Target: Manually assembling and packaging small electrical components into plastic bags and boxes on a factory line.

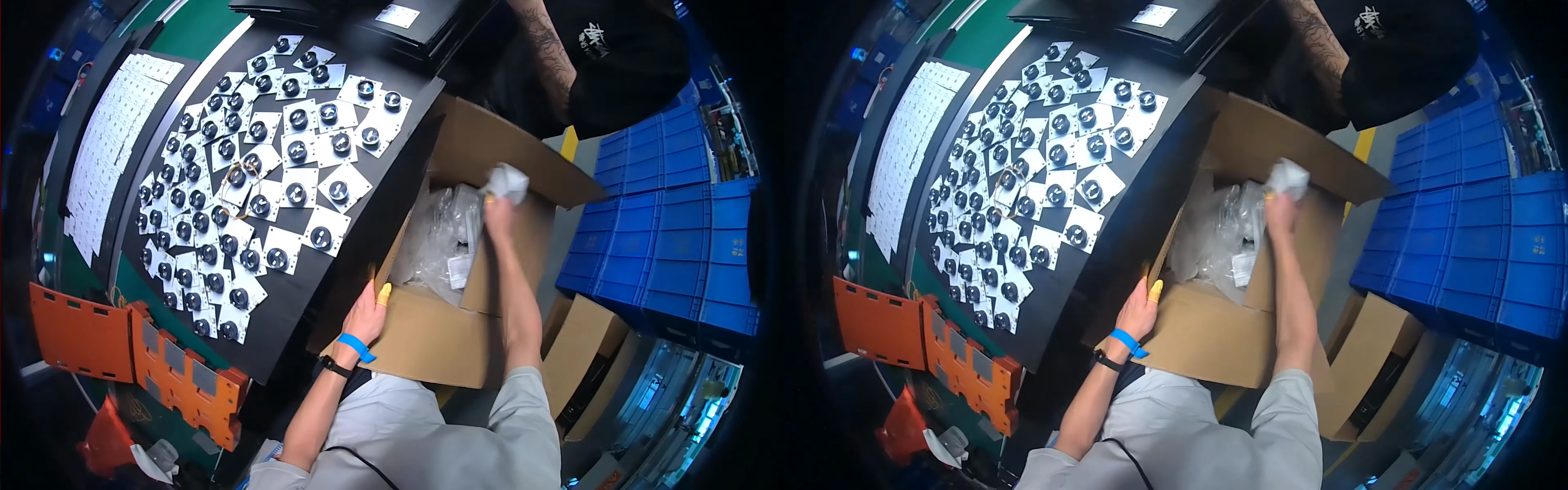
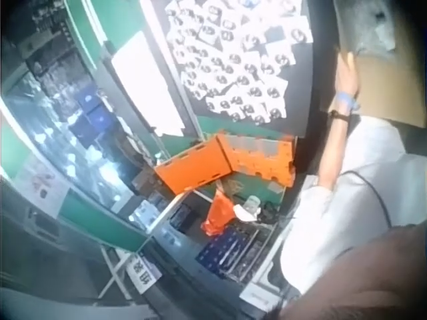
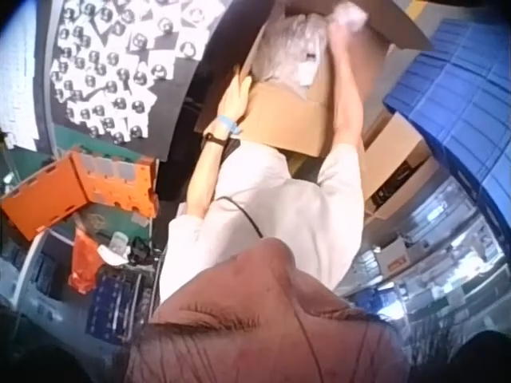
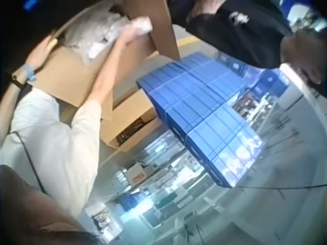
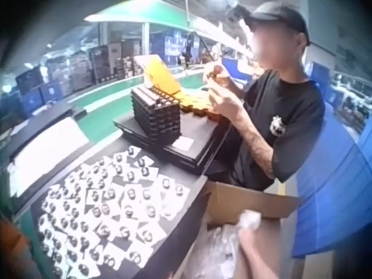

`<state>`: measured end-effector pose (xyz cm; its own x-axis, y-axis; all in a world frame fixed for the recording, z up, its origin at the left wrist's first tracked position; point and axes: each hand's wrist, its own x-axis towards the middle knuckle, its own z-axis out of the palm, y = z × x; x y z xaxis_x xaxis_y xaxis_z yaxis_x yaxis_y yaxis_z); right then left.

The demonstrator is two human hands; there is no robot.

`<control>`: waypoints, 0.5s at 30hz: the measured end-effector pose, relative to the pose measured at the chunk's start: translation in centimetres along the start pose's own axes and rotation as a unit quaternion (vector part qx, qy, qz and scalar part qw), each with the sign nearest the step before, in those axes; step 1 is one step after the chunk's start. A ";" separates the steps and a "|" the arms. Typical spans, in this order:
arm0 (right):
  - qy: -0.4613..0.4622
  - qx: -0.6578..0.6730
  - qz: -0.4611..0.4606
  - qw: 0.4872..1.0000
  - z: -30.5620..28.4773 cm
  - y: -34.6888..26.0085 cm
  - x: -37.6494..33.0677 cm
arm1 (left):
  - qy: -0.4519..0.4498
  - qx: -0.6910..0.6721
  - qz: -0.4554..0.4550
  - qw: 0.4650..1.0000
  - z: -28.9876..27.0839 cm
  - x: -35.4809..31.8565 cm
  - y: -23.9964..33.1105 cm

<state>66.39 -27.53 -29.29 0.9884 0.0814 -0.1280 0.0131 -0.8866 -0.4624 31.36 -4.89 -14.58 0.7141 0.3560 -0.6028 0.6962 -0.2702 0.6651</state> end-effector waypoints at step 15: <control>-0.671 -0.538 0.074 0.505 22.2 -0.1 -4.5 | -0.037 -0.026 -0.031 0.998 -0.6 0.7 0.0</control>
<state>58.54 -17.69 -48.14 0.0078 -0.4261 -0.9046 0.7418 -0.6042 0.2910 31.83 -4.12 -14.81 0.6749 0.3022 -0.6732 0.7355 -0.2022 0.6466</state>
